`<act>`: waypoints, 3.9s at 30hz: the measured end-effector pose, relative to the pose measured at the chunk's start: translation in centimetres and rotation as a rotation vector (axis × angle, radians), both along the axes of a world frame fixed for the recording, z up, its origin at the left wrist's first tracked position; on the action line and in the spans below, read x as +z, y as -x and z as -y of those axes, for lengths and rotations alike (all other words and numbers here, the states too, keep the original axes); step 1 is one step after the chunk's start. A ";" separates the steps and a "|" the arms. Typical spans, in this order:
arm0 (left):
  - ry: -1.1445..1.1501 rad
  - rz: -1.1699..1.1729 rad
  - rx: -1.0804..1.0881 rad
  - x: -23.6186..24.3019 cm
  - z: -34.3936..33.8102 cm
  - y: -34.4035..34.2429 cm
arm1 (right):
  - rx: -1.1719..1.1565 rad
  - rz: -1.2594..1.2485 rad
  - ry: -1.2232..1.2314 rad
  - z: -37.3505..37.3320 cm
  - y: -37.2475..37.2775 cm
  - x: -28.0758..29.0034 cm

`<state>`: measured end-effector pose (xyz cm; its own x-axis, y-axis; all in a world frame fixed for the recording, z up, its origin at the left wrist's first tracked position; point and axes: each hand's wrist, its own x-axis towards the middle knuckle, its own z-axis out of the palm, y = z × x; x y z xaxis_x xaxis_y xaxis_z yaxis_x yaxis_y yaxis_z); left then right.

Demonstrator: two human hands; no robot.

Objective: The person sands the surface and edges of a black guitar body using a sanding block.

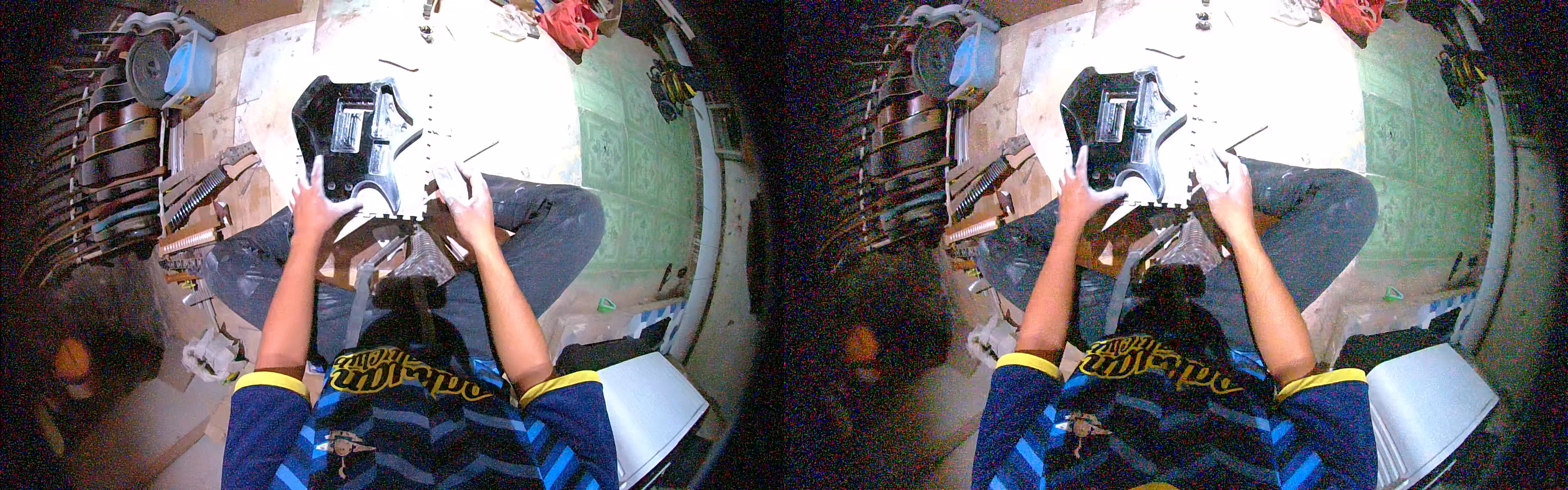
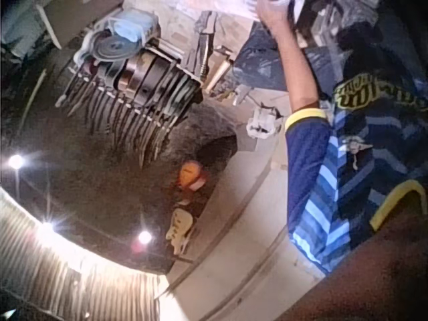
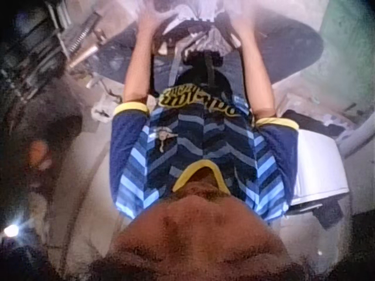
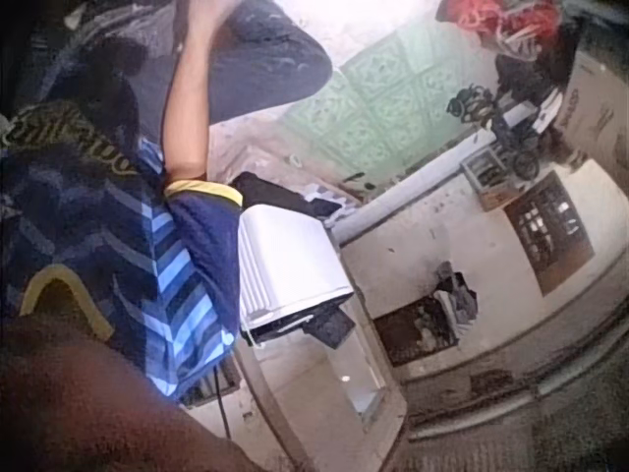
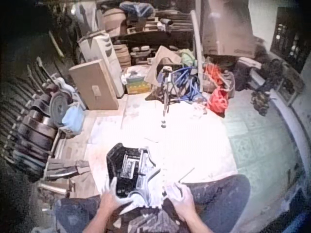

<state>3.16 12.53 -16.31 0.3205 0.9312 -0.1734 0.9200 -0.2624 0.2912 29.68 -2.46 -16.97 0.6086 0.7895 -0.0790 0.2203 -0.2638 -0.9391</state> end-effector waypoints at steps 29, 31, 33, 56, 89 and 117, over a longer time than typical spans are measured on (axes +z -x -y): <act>0.274 0.915 -0.179 6.7 5.6 -9.7 | 0.091 -1.608 -0.114 -0.4 -0.6 4.2; 0.389 0.917 -0.125 5.8 4.9 -9.6 | 0.179 -1.632 -0.133 -0.1 -0.9 3.9; 0.468 0.895 -0.120 5.9 4.1 -9.7 | 0.235 -1.618 -0.157 0.1 -1.1 3.3; -0.012 0.027 0.387 -3.3 -9.5 -0.4 | -0.176 -1.111 0.049 -1.2 -1.2 3.2; 0.173 -0.063 0.723 -2.5 -3.1 -7.2 | 0.274 0.758 0.195 -20.2 1.0 -0.8; -0.157 -0.147 0.537 -1.3 -3.8 -7.3 | 0.172 0.761 0.256 -19.8 3.1 -0.9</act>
